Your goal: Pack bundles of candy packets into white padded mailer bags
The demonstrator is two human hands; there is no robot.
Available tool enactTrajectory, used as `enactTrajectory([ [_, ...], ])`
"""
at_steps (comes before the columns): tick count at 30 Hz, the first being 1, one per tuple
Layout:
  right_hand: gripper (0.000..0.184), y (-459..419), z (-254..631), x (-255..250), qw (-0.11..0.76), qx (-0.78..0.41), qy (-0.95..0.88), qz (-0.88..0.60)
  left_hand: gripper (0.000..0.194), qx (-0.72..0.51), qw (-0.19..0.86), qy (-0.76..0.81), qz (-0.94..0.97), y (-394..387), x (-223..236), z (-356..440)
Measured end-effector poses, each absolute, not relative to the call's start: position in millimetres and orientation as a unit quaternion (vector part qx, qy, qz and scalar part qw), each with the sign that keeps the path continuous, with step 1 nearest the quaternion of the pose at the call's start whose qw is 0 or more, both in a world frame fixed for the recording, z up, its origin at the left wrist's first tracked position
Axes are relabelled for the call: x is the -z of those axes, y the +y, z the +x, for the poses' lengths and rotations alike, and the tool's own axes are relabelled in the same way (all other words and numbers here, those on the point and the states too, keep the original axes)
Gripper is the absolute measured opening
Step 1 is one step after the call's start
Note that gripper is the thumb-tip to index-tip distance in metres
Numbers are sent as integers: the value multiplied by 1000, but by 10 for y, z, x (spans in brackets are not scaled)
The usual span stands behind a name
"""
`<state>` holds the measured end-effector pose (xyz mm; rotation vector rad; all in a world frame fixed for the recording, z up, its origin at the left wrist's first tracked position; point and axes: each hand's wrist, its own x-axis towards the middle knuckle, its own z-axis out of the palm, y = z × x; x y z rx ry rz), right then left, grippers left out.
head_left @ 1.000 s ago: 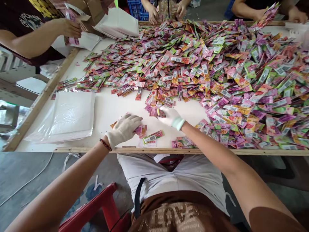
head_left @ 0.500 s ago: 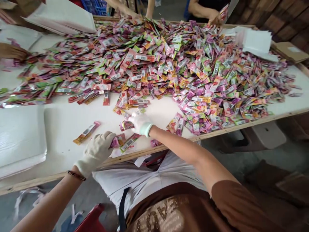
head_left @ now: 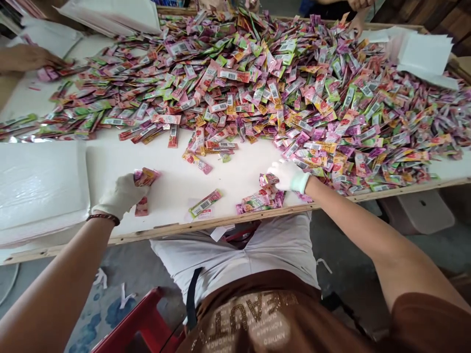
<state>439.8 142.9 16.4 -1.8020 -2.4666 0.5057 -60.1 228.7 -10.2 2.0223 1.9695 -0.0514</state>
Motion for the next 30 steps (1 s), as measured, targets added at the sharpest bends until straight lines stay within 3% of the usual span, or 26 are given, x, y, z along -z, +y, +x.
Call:
enactTrajectory([
  [3,28,1455,4294,-108,-1,-138,-796,-590,21,95,166,717,670,2258,-15,-441],
  [8,35,1561,4290,-194,-64,-67,-785,-612,21,19,84,670,737,2036,-110,-185],
  [13,36,1495,4258,-402,49,-54,-778,-624,25,-76,164,636,750,1644,-152,318],
  [17,30,1341,4014,-511,82,-96,-822,-556,35,13,176,594,785,1468,-141,812],
  [19,28,1271,3863,-503,47,-125,-857,-498,41,77,154,584,793,1453,-109,964],
  [22,29,1191,3686,-458,-15,-158,-885,-438,32,115,151,575,796,1484,-45,1012],
  [26,30,1184,3685,-476,-15,-174,-871,-458,23,36,217,576,787,1529,5,841],
  [30,34,1306,3925,-543,29,-161,-842,-514,23,-162,415,610,655,1514,-102,672],
])
